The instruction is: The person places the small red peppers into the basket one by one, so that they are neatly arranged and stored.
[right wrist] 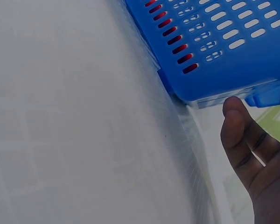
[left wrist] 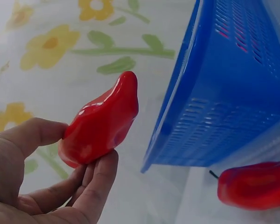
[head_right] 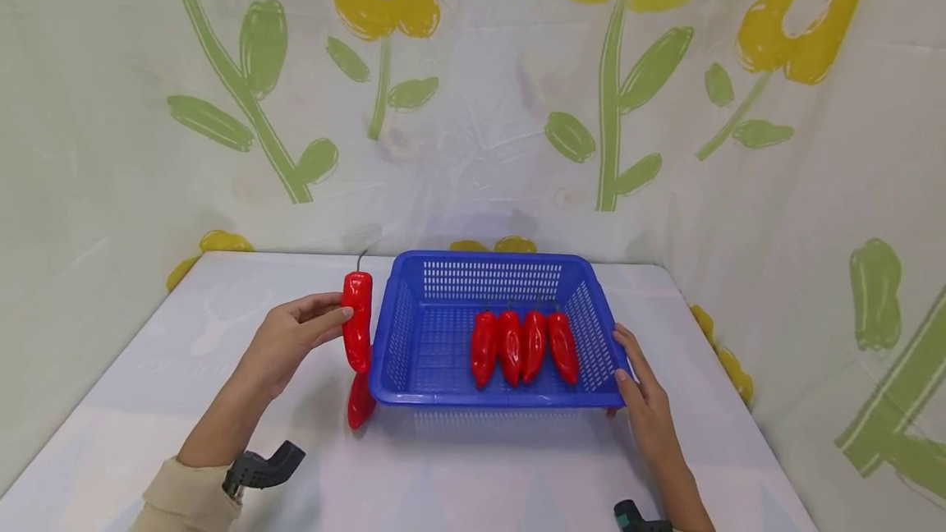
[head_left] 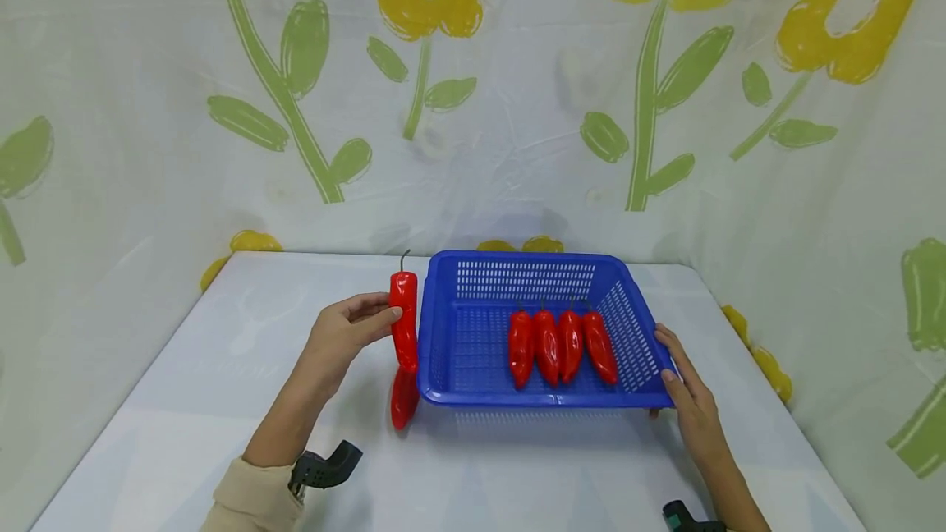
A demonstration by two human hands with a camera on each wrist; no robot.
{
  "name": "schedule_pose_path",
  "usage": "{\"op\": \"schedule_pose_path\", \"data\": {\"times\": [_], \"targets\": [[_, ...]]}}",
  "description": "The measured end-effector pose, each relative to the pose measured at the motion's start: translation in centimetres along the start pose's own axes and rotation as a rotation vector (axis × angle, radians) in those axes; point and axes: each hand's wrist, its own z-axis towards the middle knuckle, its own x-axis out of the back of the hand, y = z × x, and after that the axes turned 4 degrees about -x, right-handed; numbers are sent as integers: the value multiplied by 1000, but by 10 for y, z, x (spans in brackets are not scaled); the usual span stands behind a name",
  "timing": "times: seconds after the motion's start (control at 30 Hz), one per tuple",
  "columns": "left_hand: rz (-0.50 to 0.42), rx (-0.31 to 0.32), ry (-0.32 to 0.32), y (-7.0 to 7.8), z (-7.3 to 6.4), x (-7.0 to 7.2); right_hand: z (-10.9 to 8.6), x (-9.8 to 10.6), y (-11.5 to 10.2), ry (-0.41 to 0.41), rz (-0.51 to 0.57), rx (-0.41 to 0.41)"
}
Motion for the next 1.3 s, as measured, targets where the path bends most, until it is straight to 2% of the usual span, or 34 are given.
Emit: {"op": "schedule_pose_path", "data": {"times": [0.23,0.43,0.6,0.97,1.17,1.3], "targets": [[24,6,-36,8,10,-4,1,0,3,-6,5,1],[1,6,-82,16,18,-4,0,1,0,-12,-17,-9],[-5,29,-104,20,22,-9,1,1,-1,-12,-23,0],[-5,5,-183,32,36,-25,3,4,-4,-21,-17,-15],[17,43,-229,36,45,-37,1,6,-3,-22,-9,-24],[54,73,-253,42,50,-41,2,2,-2,-26,34,-25]]}}
